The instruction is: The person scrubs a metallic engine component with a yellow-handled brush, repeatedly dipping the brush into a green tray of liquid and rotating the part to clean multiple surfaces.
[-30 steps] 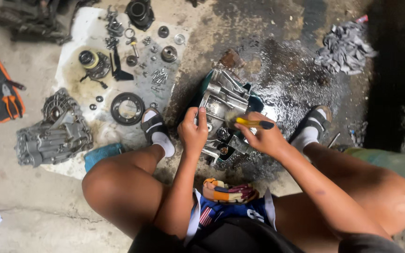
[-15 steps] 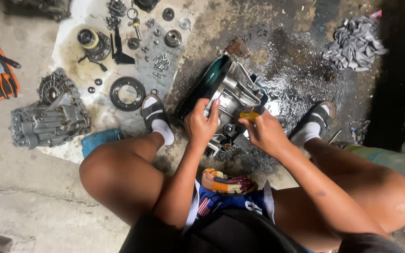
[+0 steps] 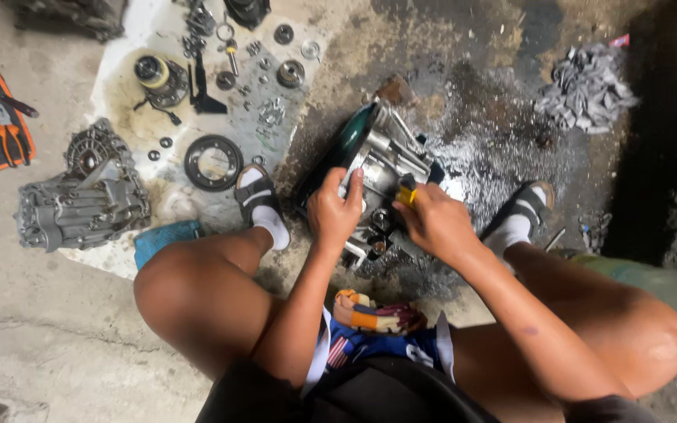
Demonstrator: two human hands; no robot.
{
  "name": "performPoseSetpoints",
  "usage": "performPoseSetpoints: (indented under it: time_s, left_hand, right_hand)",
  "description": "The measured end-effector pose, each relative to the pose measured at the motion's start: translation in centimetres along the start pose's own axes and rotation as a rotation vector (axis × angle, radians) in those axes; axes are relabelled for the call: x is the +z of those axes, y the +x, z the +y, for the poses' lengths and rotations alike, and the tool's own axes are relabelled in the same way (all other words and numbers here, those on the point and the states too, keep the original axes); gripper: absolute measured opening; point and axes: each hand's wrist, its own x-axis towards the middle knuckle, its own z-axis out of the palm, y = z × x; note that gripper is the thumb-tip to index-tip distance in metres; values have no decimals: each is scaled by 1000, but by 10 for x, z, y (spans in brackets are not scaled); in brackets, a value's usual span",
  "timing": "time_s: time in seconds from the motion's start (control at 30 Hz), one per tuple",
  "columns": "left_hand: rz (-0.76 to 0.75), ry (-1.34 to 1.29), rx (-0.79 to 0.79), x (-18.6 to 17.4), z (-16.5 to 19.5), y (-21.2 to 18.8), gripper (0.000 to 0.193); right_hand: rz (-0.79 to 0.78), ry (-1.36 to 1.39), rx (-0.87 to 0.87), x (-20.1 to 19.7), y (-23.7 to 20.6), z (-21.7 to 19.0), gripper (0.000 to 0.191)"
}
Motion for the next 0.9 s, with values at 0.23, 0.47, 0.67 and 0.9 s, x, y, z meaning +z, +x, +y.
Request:
performPoseSetpoints:
  time_s: [0.23,0.47,0.67,0.9]
  left_hand:
    - [39,-24,-5,0,2,-3,34]
    - [30,-41,-13,-3,2,1,33]
    - [-33,-30,24,0,12,-8,31]
    - [-47,-47,40,10,15,-12,33]
  right_hand:
    - [99,141,-25,1,3,-2,18]
    - [-27,-80,47,1,-2,-3,20]
    - [66,55,78,-19,3,-14,21]
    - [170,379,92,-12,15,-14,13]
